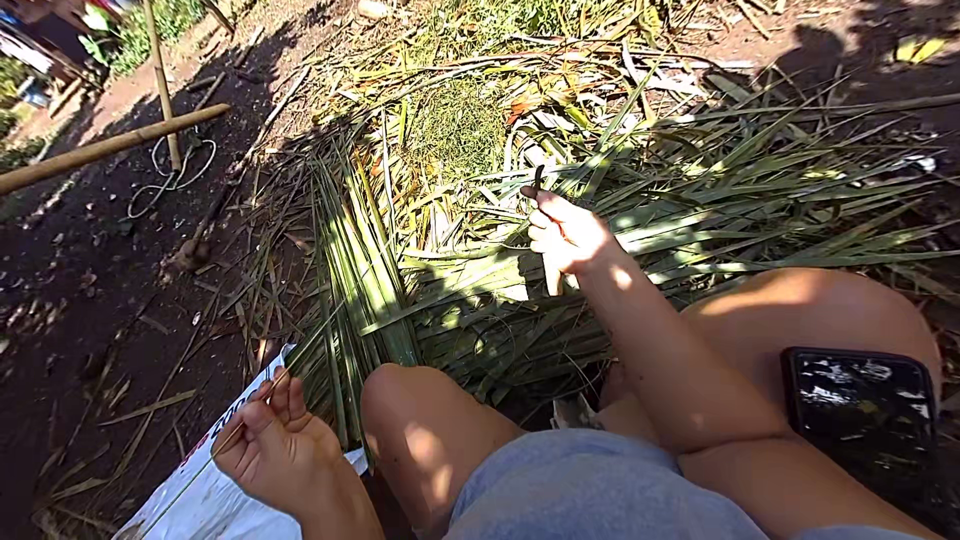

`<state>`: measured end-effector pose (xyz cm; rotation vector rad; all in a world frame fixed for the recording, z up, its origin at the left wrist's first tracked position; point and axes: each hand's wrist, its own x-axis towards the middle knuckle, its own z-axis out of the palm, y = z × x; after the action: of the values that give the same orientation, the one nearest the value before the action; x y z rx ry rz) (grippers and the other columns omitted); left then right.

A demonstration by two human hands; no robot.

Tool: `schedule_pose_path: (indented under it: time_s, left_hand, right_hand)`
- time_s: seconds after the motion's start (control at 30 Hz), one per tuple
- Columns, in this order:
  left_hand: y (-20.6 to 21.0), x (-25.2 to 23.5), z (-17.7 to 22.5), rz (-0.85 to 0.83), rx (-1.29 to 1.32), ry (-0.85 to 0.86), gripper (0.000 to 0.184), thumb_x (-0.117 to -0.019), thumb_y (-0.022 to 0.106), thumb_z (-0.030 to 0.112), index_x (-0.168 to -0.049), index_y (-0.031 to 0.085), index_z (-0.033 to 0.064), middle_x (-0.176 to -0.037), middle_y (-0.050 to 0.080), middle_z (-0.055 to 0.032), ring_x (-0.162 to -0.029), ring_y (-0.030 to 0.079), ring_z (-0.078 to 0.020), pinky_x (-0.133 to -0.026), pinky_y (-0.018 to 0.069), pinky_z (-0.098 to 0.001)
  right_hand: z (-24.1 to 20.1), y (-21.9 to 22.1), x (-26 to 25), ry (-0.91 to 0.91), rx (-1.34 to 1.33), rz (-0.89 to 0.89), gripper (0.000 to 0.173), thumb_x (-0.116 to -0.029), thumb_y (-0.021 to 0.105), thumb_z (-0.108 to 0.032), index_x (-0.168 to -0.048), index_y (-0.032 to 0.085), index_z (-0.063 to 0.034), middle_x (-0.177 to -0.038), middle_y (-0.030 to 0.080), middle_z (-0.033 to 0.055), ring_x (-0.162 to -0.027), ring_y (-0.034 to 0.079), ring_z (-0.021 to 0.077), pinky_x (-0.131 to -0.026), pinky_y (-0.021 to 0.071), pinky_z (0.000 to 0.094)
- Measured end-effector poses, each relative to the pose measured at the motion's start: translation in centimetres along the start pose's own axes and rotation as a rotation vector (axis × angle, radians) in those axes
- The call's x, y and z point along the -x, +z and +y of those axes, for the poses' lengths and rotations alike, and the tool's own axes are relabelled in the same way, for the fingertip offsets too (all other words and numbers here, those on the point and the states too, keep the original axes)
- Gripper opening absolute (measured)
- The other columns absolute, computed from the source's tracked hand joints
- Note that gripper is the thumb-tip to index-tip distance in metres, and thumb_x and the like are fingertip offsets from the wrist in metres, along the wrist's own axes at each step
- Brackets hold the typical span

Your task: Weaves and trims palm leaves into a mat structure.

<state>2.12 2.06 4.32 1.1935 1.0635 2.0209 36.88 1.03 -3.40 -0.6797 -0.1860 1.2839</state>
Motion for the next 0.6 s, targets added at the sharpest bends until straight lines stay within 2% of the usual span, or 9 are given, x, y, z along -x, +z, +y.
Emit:
schedule_pose_path:
  time_s: [0.03, 0.1, 0.17, 0.27, 0.33, 0.37, 0.47, 0.6]
  left_hand:
    - [-0.5, -0.4, 0.1, -0.006, -0.020, 0.034, 0.018, -0.1075, 0.036, -0.002, -0.102, 0.049, 0.0081, -0.087, 0.073, 0.0008, -0.082, 0.076, -0.0127, -0.074, 0.0647, -0.0264]
    - [-0.9, -0.3, 0.0, -0.068, -0.026, 0.097, 0.019, -0.1062, 0.038, -0.004, -0.102, 0.051, 0.0094, -0.090, 0.075, 0.0017, -0.085, 0.077, -0.0130, -0.077, 0.0648, -0.0276]
    - [-0.7, 0.8, -0.4, -0.168, -0.007, 0.146, 0.020, -0.1053, 0.044, -0.002, -0.101, 0.056, 0.0128, -0.093, 0.077, 0.0033, -0.089, 0.077, -0.0125, -0.079, 0.0648, -0.0279]
    - [0.2, 2.8, -1.0, -0.272, 0.016, 0.208, 0.018, -0.1044, 0.052, 0.002, -0.101, 0.062, 0.0168, -0.097, 0.077, 0.0047, -0.093, 0.076, -0.0117, -0.081, 0.0644, -0.0274]
    - [0.9, 3.9, -1.2, -0.297, 0.028, 0.222, 0.019, -0.1044, 0.053, 0.004, -0.100, 0.064, 0.0188, -0.097, 0.078, 0.0053, -0.094, 0.076, -0.0110, -0.082, 0.0643, -0.0271]
    - [1.2, 4.3, -1.2, -0.311, 0.040, 0.222, 0.018, -0.1042, 0.054, 0.006, -0.101, 0.065, 0.0196, -0.098, 0.078, 0.0053, -0.095, 0.076, -0.0111, -0.083, 0.0641, -0.0273]
    - [1.4, 5.1, -1.3, -0.318, 0.054, 0.190, 0.017, -0.1038, 0.056, 0.008, -0.102, 0.066, 0.0209, -0.099, 0.077, 0.0057, -0.094, 0.076, -0.0111, -0.082, 0.0642, -0.0270]
    - [1.1, 4.8, -1.2, -0.297, 0.068, 0.153, 0.018, -0.1050, 0.052, 0.006, -0.103, 0.064, 0.0193, -0.098, 0.078, 0.0049, -0.092, 0.076, -0.0113, -0.079, 0.0647, -0.0265]
  right_hand:
    - [-0.4, -0.4, -0.2, -0.028, -0.007, 0.058, 0.029, -0.1124, 0.032, -0.024, -0.120, 0.058, -0.0150, -0.057, 0.042, -0.0104, -0.043, 0.039, -0.0002, -0.039, 0.0354, 0.0145]
    - [-0.4, 0.1, 0.3, -0.014, 0.062, 0.064, 0.030, -0.1124, 0.032, -0.025, -0.120, 0.059, -0.0145, -0.057, 0.043, -0.0091, -0.043, 0.040, 0.0013, -0.040, 0.0361, 0.0164]
    - [0.7, 2.1, 1.8, 0.093, 0.204, -0.061, 0.032, -0.1125, 0.032, -0.025, -0.124, 0.059, -0.0115, -0.061, 0.047, -0.0057, -0.045, 0.043, 0.0029, -0.041, 0.0404, 0.0174]
    - [3.7, 4.7, 4.3, 0.315, 0.347, -0.374, 0.034, -0.1115, 0.037, -0.028, -0.133, 0.055, -0.0103, -0.070, 0.053, -0.0017, -0.049, 0.051, 0.0033, -0.046, 0.0474, 0.0165]
    - [5.2, 6.1, 5.4, 0.407, 0.449, -0.506, 0.030, -0.1101, 0.042, -0.026, -0.130, 0.056, -0.0093, -0.070, 0.056, -0.0043, -0.051, 0.052, 0.0007, -0.047, 0.0461, 0.0140]
    - [5.7, 6.7, 5.9, 0.431, 0.460, -0.540, 0.031, -0.1102, 0.043, -0.024, -0.132, 0.056, -0.0074, -0.069, 0.055, -0.0051, -0.051, 0.051, 0.0003, -0.047, 0.0451, 0.0138]
    - [6.6, 7.0, 6.2, 0.451, 0.359, -0.530, 0.028, -0.1103, 0.042, -0.020, -0.133, 0.054, -0.0073, -0.070, 0.057, -0.0045, -0.050, 0.052, 0.0000, -0.047, 0.0454, 0.0131]
    - [6.1, 5.7, 4.9, 0.473, 0.161, -0.497, 0.029, -0.1118, 0.035, -0.027, -0.134, 0.051, -0.0189, -0.073, 0.052, -0.0061, -0.050, 0.050, -0.0008, -0.047, 0.0460, 0.0124]
